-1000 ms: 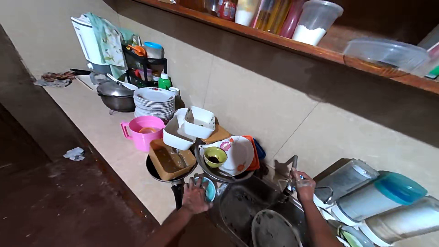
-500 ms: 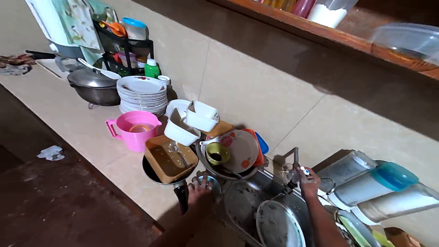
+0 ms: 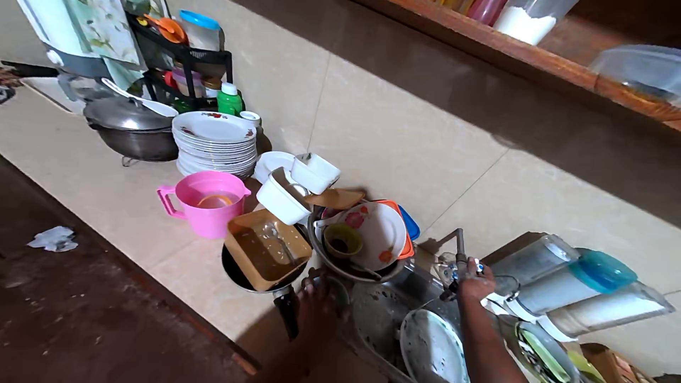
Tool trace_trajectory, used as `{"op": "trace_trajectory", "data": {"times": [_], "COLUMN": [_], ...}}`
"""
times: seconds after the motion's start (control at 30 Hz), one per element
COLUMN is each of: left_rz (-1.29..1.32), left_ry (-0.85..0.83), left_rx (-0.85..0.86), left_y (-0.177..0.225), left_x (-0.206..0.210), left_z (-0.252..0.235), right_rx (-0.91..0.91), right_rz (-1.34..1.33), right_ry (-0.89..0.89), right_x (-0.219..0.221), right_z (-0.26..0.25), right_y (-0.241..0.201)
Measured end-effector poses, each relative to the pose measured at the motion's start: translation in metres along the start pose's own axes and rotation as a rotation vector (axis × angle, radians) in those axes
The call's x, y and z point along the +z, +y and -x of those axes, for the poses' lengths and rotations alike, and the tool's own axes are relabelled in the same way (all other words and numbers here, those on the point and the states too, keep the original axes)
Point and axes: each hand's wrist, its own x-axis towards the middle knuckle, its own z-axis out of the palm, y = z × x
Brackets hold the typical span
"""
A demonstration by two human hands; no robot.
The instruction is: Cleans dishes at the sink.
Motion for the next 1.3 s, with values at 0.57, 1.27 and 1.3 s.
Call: {"op": "trace_trajectory", "data": {"times": [0.57,1.27,1.3], "left_rz": [-0.102,0.735,1.087], "left_ry": [-0.008,0.308,0.33], "left_rx": [-0.028,-0.268,-0.325], "left_y": [0.005,0.033,0.047], "left_x": [-0.002,-0.003,-0.005], "left_z": [-0.003,-0.022,-0.019], "right_rx": [-0.143,0.965,1.0], "right_rz": [-0.146,-0.893,-0.898], "right_ry": [-0.697,-0.52,-0.523], "right_x": [0.054,-0.123,-0.123], "right_z": [0.075,0.136,0.135], "right_y": [-0.08,0.138,0.144]}}
